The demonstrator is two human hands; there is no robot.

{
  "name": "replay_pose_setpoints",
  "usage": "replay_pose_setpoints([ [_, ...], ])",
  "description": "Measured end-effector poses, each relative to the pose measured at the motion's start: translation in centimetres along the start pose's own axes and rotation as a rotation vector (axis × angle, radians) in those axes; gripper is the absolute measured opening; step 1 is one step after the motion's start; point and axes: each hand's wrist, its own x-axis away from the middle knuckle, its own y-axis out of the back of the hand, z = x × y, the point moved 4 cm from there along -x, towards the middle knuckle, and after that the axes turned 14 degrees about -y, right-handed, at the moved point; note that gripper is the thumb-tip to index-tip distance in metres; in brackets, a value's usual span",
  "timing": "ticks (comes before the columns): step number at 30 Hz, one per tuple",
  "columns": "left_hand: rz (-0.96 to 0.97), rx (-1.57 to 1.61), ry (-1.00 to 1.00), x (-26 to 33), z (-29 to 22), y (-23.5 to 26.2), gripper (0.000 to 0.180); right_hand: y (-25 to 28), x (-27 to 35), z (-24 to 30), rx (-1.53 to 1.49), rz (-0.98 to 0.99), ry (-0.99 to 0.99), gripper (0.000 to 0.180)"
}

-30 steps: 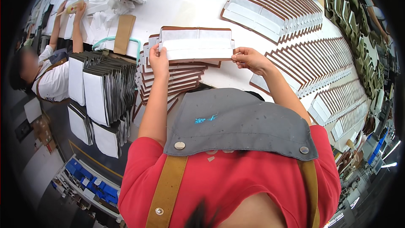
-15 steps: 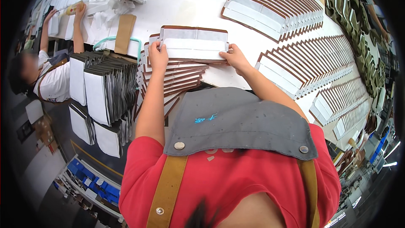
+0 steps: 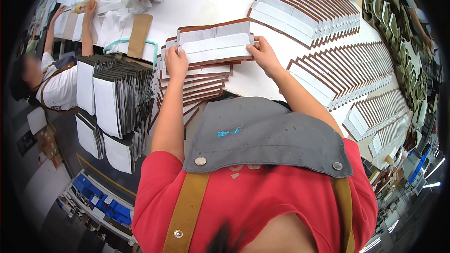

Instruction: The person aligns and stacks rectangular white and brown components on a table. They then use a yellow brush to apply a white substance from a bowl onto the stacked components, working systematically across the rows.

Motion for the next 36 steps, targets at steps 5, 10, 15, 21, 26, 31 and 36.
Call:
replay_pose_setpoints([
  [5, 0.005, 0.005, 0.022, 0.0, -0.1, 0.1, 0.024, -0.1, 2.0, -2.7, -0.111, 0.156, -0.259, 0.039],
  [10, -0.021, -0.026, -0.024, 0.0, -0.1, 0.1, 0.023, -0.8, 2.9, -4.7, 0.788, -0.061, 0.32, 0.015],
  [15, -0.015, -0.008, 0.006, -0.2, 0.3, -0.2, 0.022, -1.6, 2.4, -5.4, 1.067, -0.086, 0.335, 0.009],
  [21, 0.035, -0.023, 0.018, -0.6, 0.0, 0.2, 0.023, 3.0, 7.0, -3.2, 0.74, 0.054, 0.212, 0.01],
  [26, 0.02, -0.226, -0.095, -0.5, -1.7, 1.4, 0.02, 14.1, 15.2, -8.1, 1.093, 0.048, -0.311, 0.015],
  [31, 0.015, 0.275, 0.018, 0.3, 0.1, 1.0, 0.017, 15.2, 16.6, -9.1, 1.332, -0.021, -0.368, 0.028],
  [36, 0.062, 0.377, 0.041, 0.1, 4.1, 1.4, 0.018, 6.5, 7.4, -3.0, 0.46, -0.176, -0.189, 0.025],
])
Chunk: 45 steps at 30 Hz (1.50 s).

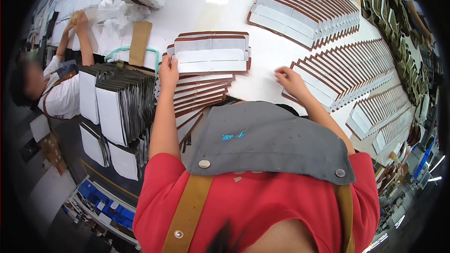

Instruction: The person aligns and stacks rectangular white and brown components on a table. They then use a yellow brush to apply a white substance from a bowl onto the stacked components, working systematically across the rows.

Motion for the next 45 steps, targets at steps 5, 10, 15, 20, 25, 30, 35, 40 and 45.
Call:
replay_pose_setpoints([
  [5, -0.011, -0.173, 0.005, -0.4, -0.9, 0.2, 0.018, -5.7, -5.4, 3.7, -0.3, 0.16, 0.042, 0.027],
  [10, 0.075, -0.19, -0.057, -0.8, -0.8, 0.0, 0.018, -6.0, -7.0, 5.5, 0.099, -0.233, 0.3, 0.033],
  [15, 0.07, -0.202, -0.129, -1.0, -1.1, 0.3, 0.018, -5.4, -7.1, 6.1, 0.14, -0.167, 0.204, 0.035],
  [20, 0.058, -0.115, -0.148, -1.0, -1.6, 0.7, 0.018, -5.2, -5.9, 6.1, 0.138, -0.077, 0.159, 0.034],
  [25, 0.1, -0.181, -0.104, -1.2, -1.1, 0.5, 0.018, -5.3, -6.2, 5.8, 0.082, -0.111, 0.123, 0.032],
  [30, 0.099, -0.278, -0.085, -0.9, -1.2, 0.3, 0.018, -5.3, -6.3, 7.4, 0.269, -0.234, 0.234, 0.035],
  [35, 0.09, -0.283, -0.147, -0.8, -1.9, 0.3, 0.017, -5.2, -7.0, 9.3, 0.336, -0.376, 0.359, 0.038],
  [40, 0.101, -0.245, -0.185, -1.0, -1.8, 0.4, 0.016, -5.3, -8.3, 10.8, 0.401, -0.415, 0.358, 0.038],
  [45, 0.11, -0.271, -0.219, -0.9, -2.7, 0.3, 0.016, -5.3, -11.2, 10.7, 0.343, -0.304, 0.288, 0.032],
])
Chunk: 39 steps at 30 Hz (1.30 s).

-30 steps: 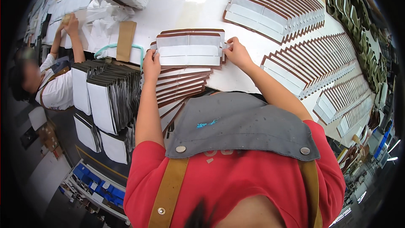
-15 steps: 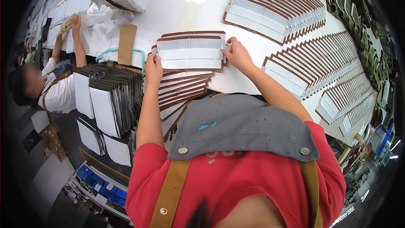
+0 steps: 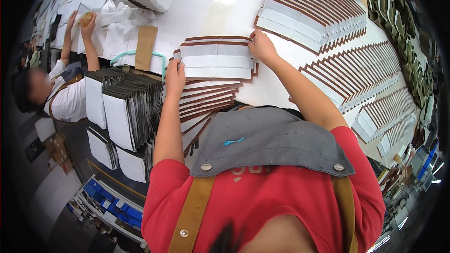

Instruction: The person aligns and stacks rectangular white and brown components on a table. They then use a yellow brush to apply a white substance from a bowl onto the stacked components, working systematically across the rows.

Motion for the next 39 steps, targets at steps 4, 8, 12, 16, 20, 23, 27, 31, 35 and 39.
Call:
replay_pose_setpoints([
  [4, 0.016, -0.045, -0.019, 0.2, -0.3, 0.2, 0.016, 0.1, -0.5, -0.1, -0.199, 0.18, -0.103, 0.026],
  [8, -0.011, -0.115, -0.055, 0.5, -0.1, 0.1, 0.021, -0.2, 1.2, -1.1, -0.401, 0.181, -0.145, 0.028],
  [12, 0.042, -0.15, 0.041, 0.1, -0.4, -0.2, 0.027, -1.8, 2.9, -2.1, -0.601, 0.384, -0.218, 0.027],
  [16, 0.064, -0.112, 0.116, 0.1, -0.6, -0.2, 0.033, -0.8, 3.9, -2.8, -0.76, 0.427, -0.289, 0.021],
  [20, 0.118, -0.028, 0.225, 0.3, -0.4, -0.3, 0.039, 2.6, 5.8, -3.0, -0.912, 0.355, -0.296, 0.017],
  [23, 0.192, -0.076, 0.258, -0.1, -0.9, -0.3, 0.042, 4.8, 6.1, -3.7, -0.87, 0.286, -0.2, 0.016],
  [27, 0.192, -0.199, 0.193, -0.2, -1.4, -0.7, 0.045, 7.4, 6.9, -3.4, -0.845, 0.203, -0.11, 0.014],
  [31, 0.191, -0.241, 0.196, -0.7, -2.4, -0.6, 0.044, 11.9, 6.5, -4.8, -0.971, 0.07, -0.074, 0.013],
  [35, 0.106, -0.232, 0.175, -1.8, -1.5, -0.4, 0.032, 14.3, 7.1, -6.2, -0.959, 0.23, -0.134, 0.015],
  [39, 0.018, 0.687, 0.334, -6.0, -7.5, -1.3, 0.039, 13.6, 7.2, -7.6, -1.008, 0.322, -0.171, 0.014],
])
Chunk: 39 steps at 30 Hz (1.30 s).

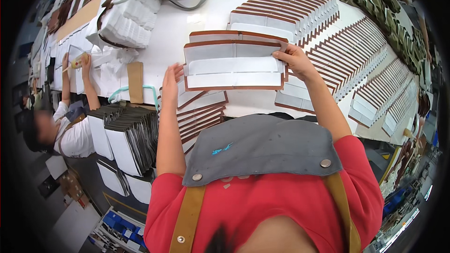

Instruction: The person aligns and stacks rectangular white and brown components on a table. They then use a yellow brush to apply a white substance from a bowl onto the stacked components, working systematically across the rows.

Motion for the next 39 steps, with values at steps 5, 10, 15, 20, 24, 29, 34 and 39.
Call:
replay_pose_setpoints([
  [5, 0.287, 0.231, 0.005, -1.8, -3.0, -4.8, 0.03, 1.1, -0.5, -0.5, -0.004, -0.034, -0.065, 0.015],
  [10, 0.258, 0.033, -0.16, -4.5, -1.8, -8.4, 0.017, 3.8, -1.8, -1.4, 0.054, -0.124, -0.052, 0.02],
  [15, 0.286, -0.197, -0.312, -8.3, -0.1, -12.0, 0.016, 7.9, -5.4, -2.0, 0.195, -0.452, 0.039, 0.02],
  [20, 0.306, -0.416, -0.315, -10.1, 0.4, -14.2, 0.016, 10.7, -8.8, -2.8, 0.267, -0.57, 0.058, 0.022],
  [24, 0.312, -0.513, -0.288, -10.1, 0.6, -14.5, 0.015, 11.1, -9.3, -2.4, 0.413, -0.586, 0.001, 0.024],
  [29, 0.318, -0.541, -0.272, -10.0, 0.6, -14.6, 0.015, 11.6, -9.8, -2.1, 0.442, -0.539, -0.055, 0.024],
  [34, 0.325, -0.549, -0.264, -9.9, 0.8, -14.6, 0.014, 11.4, -9.7, -1.9, 0.436, -0.557, -0.051, 0.026],
  [39, 0.329, -0.552, -0.271, -9.8, 0.7, -14.6, 0.015, 11.3, -9.6, -1.8, 0.454, -0.575, -0.038, 0.026],
])
